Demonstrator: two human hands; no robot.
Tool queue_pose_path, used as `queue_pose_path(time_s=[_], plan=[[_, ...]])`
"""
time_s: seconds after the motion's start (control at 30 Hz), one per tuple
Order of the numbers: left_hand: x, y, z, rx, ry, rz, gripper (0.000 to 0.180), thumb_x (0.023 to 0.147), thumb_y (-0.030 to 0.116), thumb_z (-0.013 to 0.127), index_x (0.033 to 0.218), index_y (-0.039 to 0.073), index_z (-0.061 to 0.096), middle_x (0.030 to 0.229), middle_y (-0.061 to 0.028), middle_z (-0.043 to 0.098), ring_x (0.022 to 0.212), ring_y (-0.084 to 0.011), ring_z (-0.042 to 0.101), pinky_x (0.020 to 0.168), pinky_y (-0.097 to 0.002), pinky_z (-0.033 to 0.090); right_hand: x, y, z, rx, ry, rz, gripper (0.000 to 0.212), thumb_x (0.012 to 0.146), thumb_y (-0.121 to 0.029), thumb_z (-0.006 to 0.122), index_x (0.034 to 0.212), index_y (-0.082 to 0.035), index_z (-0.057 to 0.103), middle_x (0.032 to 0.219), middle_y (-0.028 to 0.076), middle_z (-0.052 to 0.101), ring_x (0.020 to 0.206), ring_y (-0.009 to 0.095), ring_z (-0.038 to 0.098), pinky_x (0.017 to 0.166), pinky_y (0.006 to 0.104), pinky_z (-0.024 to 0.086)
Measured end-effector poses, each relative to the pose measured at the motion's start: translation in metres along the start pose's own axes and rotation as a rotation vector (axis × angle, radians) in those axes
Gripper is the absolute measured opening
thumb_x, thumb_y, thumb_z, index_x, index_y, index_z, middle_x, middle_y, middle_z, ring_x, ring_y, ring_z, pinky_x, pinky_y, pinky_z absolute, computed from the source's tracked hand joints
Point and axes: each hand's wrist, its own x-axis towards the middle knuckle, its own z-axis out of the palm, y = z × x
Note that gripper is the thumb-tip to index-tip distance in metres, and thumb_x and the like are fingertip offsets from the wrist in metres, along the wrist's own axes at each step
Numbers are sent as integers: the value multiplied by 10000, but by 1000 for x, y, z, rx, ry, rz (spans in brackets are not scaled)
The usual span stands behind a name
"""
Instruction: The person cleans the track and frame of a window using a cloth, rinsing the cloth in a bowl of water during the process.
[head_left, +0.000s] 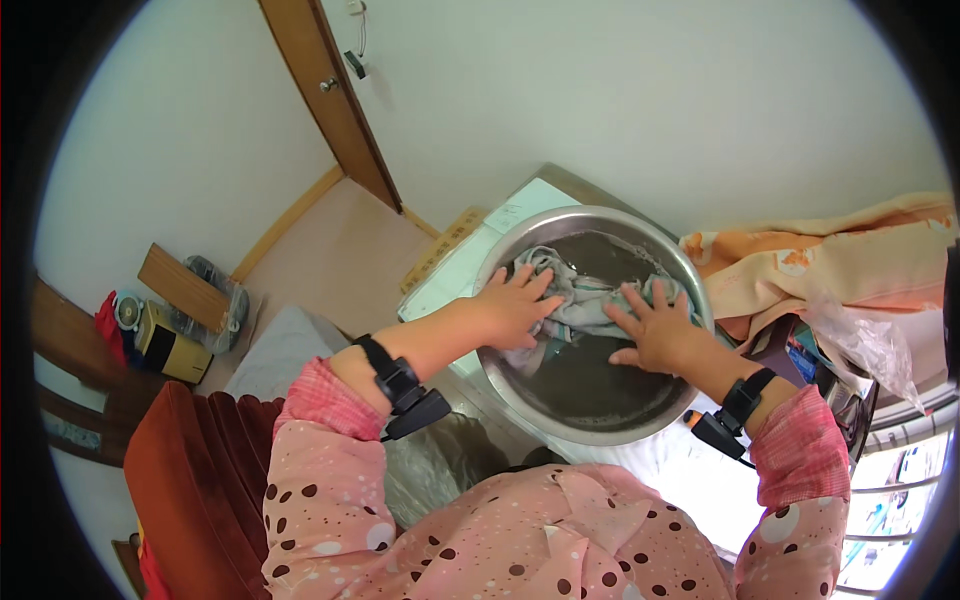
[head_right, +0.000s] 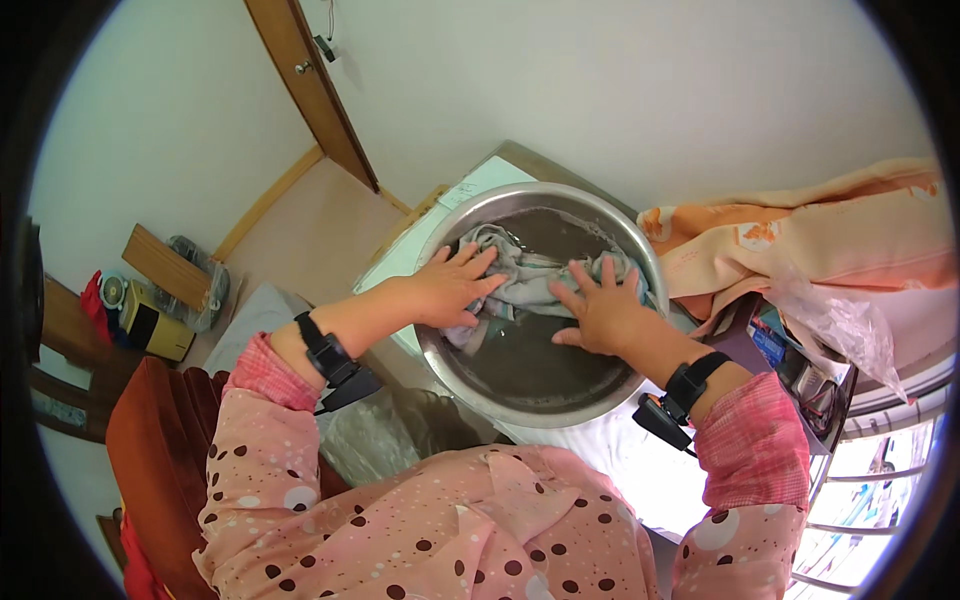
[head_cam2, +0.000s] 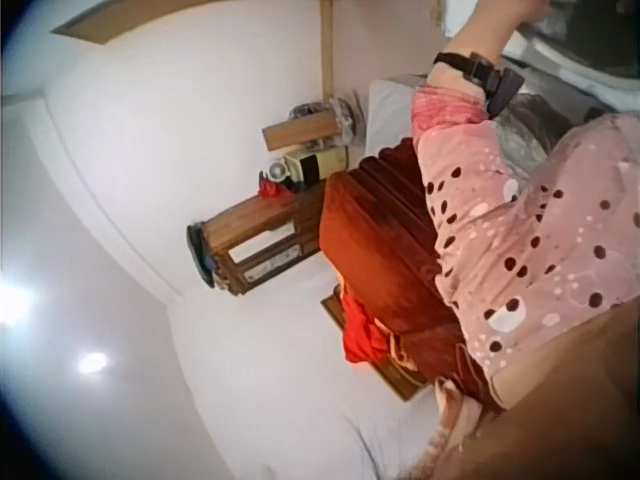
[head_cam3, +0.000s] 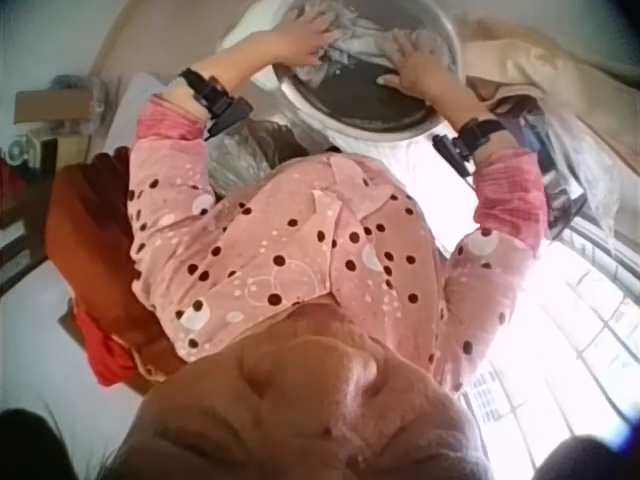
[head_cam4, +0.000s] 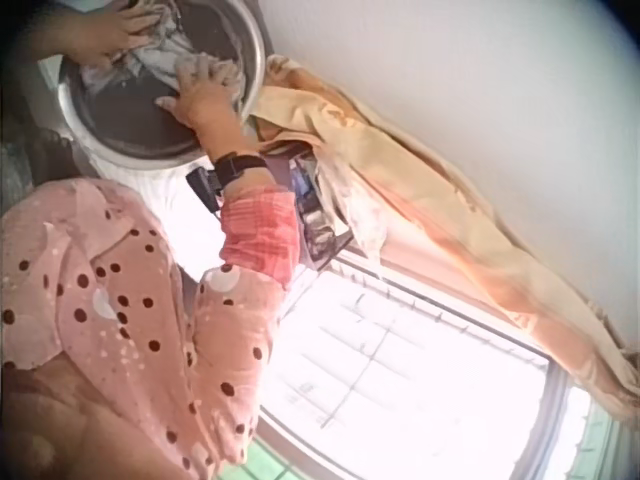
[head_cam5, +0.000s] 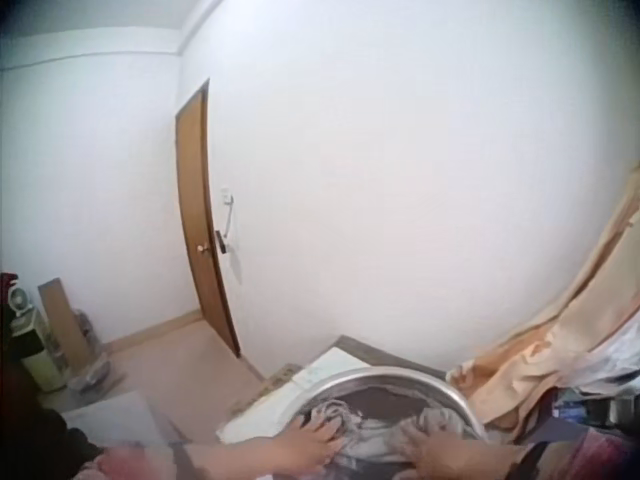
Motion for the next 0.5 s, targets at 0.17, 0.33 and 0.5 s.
queue_pose_path(time_s=[0.17, 0.33, 0.5], plan=[[22, 6, 6, 48, -161, 12, 771, 759, 241, 662, 1415, 196, 261, 1489, -150, 100, 1359, -383, 110, 1037, -580, 210, 18, -8, 9, -14, -198, 20, 765, 832, -567, 470, 1441, -260, 124, 1501, 103, 81, 1333, 469, 85, 999, 666, 165], [38, 15, 2, 156, -230, 30, 793, 725, 133, 658, 1413, 211, 270, 1491, -138, 91, 1366, -377, 79, 1029, -581, 236, 31, -2, 18, -72, -295, 36, 740, 833, -485, 509, 1441, -240, 165, 1493, 110, 127, 1333, 475, 59, 978, 688, 179], [40, 1, 11, 184, -320, 41, 671, 713, 84, 635, 1338, 205, 421, 1466, -139, 182, 1346, -370, 174, 1035, -566, 251, 50, 6, -4, -52, -380, -70, 430, 764, -256, 587, 1177, -139, 557, 1225, 165, 510, 1111, 373, 500, 883, 475, 444]])
